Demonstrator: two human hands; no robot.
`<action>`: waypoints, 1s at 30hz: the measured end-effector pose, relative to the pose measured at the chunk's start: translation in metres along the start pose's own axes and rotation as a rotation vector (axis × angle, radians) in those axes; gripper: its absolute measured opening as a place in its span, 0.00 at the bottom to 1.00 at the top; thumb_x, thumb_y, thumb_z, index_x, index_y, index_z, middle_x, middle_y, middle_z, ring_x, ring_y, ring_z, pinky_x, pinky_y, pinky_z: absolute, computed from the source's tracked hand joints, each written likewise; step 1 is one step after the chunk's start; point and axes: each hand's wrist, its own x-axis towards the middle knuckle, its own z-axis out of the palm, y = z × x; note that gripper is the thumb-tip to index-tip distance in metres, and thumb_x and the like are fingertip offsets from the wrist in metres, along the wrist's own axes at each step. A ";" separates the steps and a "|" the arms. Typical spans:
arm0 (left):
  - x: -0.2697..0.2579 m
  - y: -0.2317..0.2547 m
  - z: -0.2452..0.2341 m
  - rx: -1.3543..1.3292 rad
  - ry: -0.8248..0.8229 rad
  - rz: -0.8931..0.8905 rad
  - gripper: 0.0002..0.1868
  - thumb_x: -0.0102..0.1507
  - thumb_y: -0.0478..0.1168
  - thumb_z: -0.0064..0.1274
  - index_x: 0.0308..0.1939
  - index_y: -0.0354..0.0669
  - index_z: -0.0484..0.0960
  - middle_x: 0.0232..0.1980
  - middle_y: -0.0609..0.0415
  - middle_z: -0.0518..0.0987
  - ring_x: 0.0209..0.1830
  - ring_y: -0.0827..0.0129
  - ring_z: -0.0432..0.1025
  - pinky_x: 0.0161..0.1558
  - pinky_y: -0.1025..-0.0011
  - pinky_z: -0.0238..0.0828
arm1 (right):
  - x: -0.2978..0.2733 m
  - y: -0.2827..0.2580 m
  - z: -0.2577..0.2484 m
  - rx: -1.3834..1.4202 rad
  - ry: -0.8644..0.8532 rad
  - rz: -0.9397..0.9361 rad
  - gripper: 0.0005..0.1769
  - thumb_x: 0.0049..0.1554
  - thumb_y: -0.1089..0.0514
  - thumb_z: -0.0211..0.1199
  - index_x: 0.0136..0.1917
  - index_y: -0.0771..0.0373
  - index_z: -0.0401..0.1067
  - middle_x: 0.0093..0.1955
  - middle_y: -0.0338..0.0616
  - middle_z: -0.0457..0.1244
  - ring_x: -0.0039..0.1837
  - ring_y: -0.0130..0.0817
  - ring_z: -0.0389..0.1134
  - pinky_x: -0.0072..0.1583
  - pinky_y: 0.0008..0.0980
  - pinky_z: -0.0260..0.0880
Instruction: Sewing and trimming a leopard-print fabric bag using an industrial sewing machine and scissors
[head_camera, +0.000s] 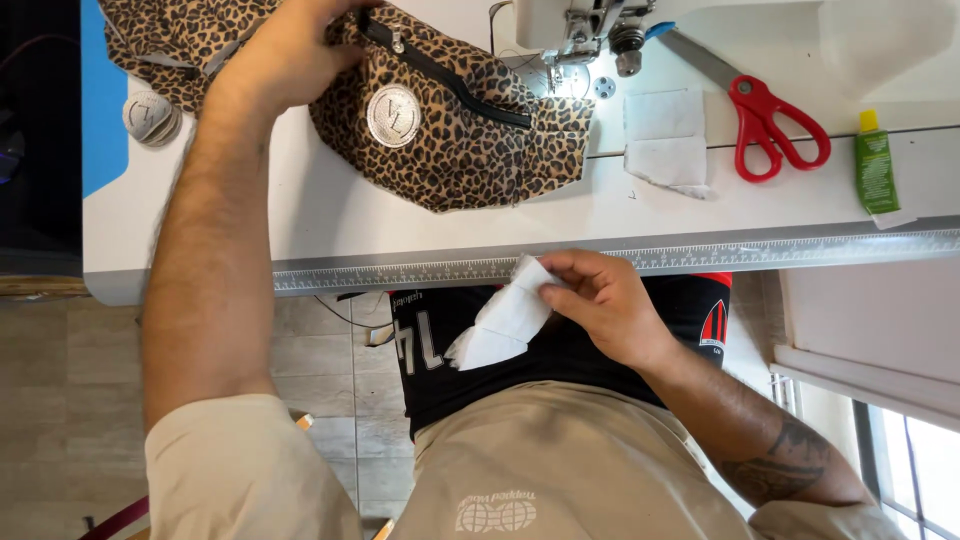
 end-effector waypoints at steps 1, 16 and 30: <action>0.007 -0.002 0.000 0.056 -0.024 -0.023 0.26 0.62 0.32 0.59 0.65 0.45 0.76 0.60 0.44 0.78 0.57 0.52 0.71 0.60 0.58 0.64 | -0.001 0.000 -0.001 -0.009 -0.001 0.013 0.14 0.58 0.62 0.65 0.57 0.66 0.78 0.51 0.39 0.72 0.52 0.24 0.69 0.55 0.24 0.70; -0.142 0.117 0.005 0.507 0.134 0.475 0.12 0.55 0.29 0.60 0.42 0.34 0.78 0.59 0.33 0.73 0.59 0.42 0.67 0.55 0.50 0.70 | -0.026 -0.100 -0.003 0.073 -0.375 -0.418 0.04 0.63 0.59 0.61 0.52 0.56 0.76 0.63 0.57 0.67 0.69 0.50 0.70 0.69 0.44 0.71; -0.175 0.146 0.038 -0.491 0.063 0.405 0.30 0.57 0.37 0.61 0.61 0.40 0.68 0.61 0.33 0.71 0.64 0.44 0.70 0.64 0.50 0.69 | 0.015 -0.066 0.014 -0.019 -0.267 -0.211 0.04 0.53 0.66 0.69 0.40 0.70 0.77 0.49 0.51 0.65 0.49 0.35 0.66 0.54 0.35 0.67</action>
